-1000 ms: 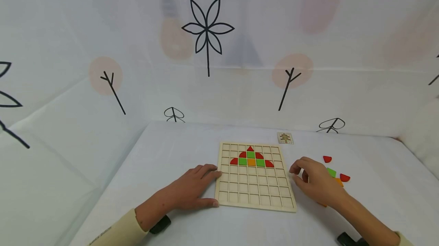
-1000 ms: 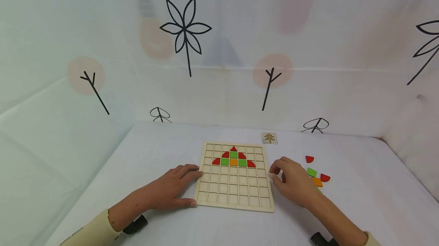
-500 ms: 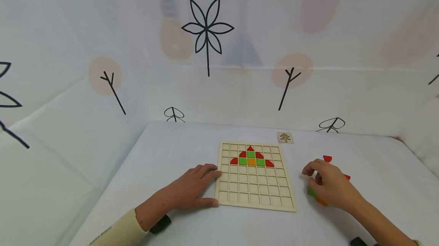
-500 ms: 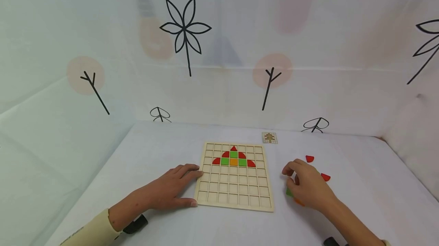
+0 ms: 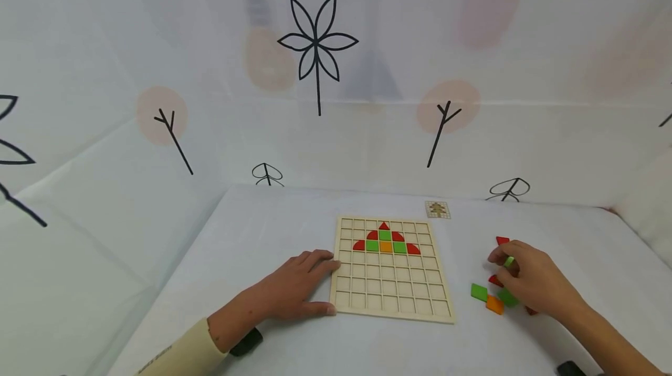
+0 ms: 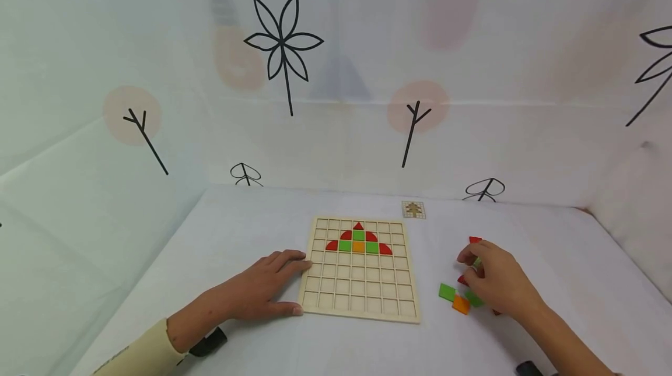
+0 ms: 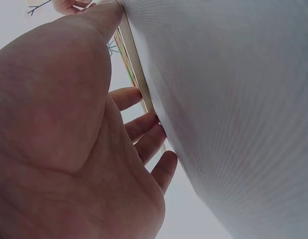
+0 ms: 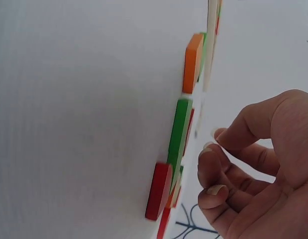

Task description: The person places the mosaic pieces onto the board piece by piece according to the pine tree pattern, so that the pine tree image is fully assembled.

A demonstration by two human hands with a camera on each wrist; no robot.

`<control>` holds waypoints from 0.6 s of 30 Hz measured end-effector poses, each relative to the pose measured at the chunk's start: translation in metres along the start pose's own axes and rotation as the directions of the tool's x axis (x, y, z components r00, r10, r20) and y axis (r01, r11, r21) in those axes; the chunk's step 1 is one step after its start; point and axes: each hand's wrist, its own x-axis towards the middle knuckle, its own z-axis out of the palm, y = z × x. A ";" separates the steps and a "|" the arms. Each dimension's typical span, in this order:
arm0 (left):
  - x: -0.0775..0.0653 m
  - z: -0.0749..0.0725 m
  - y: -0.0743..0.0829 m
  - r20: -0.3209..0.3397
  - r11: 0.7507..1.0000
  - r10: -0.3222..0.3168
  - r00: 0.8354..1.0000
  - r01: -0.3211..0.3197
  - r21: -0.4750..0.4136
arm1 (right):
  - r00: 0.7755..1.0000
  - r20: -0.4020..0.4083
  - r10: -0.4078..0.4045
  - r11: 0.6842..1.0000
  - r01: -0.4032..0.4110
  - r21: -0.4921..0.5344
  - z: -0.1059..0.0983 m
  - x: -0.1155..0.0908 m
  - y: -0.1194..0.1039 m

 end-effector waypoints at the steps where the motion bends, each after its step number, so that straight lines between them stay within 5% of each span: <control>1: 0.000 0.000 0.000 0.002 1.000 -0.002 1.000 0.002 0.001 | 1.000 -0.004 -0.001 1.000 0.001 -0.005 -0.002 0.000 0.003; 10: 0.000 -0.001 0.000 -0.006 1.000 0.009 1.000 -0.009 0.001 | 1.000 0.019 -0.004 1.000 0.005 -0.026 -0.010 0.003 0.022; 18: -0.001 -0.002 0.002 -0.013 1.000 0.013 1.000 -0.013 -0.011 | 0.981 0.107 -0.160 0.985 0.166 -0.047 -0.007 0.001 0.022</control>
